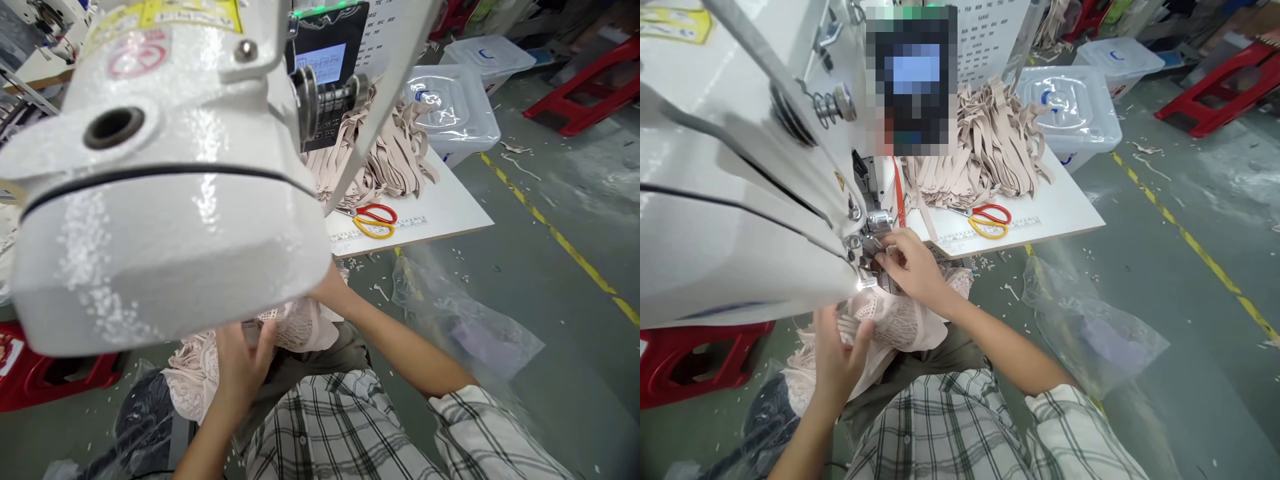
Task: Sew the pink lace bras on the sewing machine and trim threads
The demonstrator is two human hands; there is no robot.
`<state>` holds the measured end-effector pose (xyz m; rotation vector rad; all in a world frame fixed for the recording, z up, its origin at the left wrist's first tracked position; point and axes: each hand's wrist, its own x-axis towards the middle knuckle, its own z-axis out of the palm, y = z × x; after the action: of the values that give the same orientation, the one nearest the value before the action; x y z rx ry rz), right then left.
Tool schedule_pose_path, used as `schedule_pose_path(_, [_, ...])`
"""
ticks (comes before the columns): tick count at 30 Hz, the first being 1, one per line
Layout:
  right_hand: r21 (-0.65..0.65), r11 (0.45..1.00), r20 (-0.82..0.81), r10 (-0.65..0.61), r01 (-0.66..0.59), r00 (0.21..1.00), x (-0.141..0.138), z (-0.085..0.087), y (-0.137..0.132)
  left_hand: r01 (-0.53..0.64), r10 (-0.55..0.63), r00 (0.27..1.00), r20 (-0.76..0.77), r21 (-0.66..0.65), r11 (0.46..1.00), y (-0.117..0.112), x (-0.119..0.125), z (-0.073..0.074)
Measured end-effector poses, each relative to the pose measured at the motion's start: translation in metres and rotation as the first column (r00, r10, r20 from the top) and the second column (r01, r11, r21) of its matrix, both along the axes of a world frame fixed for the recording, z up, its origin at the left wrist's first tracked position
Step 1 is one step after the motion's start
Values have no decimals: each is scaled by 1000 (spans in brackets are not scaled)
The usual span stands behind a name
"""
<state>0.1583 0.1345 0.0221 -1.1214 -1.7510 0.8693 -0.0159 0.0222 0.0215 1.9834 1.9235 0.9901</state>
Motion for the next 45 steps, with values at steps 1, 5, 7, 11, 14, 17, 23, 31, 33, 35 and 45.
schedule_pose_path(1, [-14,1000,-53,-22,22,998,1,-4,-3,13,-1,993,122,-96,995,2,-4,-3])
schedule_pose_path(5, [-60,996,-149,-81,72,986,5,-16,-13,161,8,907,421,-364,917,9,-13,-9])
schedule_pose_path(7, [-81,994,-137,-87,77,987,8,-17,-17,148,30,901,433,-372,916,11,-12,-7])
schedule_pose_path(11, [-123,990,-138,-80,63,987,13,-16,-24,132,51,885,462,-355,925,11,-11,-2])
schedule_pose_path(14, [-168,985,-145,-60,35,988,15,-16,-31,82,105,882,460,-368,926,9,-12,-2])
schedule_pose_path(17, [-262,964,-169,-7,-38,986,15,-16,-38,15,172,858,483,-359,933,7,-13,-1])
schedule_pose_path(23, [-286,952,-223,43,-107,974,12,-15,-48,-187,293,819,494,-252,949,7,-11,2])
schedule_pose_path(31, [-335,935,-211,46,-116,977,8,-12,-54,-160,238,679,695,-177,971,10,-10,-4])
schedule_pose_path(33, [-347,932,-196,36,-103,980,7,-11,-56,-133,219,670,709,-177,975,11,-10,-2])
schedule_pose_path(35, [-357,930,-189,21,-89,982,6,-11,-58,-109,202,658,726,-174,979,13,-10,0])
schedule_pose_path(45, [-496,848,-386,-25,-185,922,6,-12,-55,-18,174,649,741,-214,977,-2,-8,11])
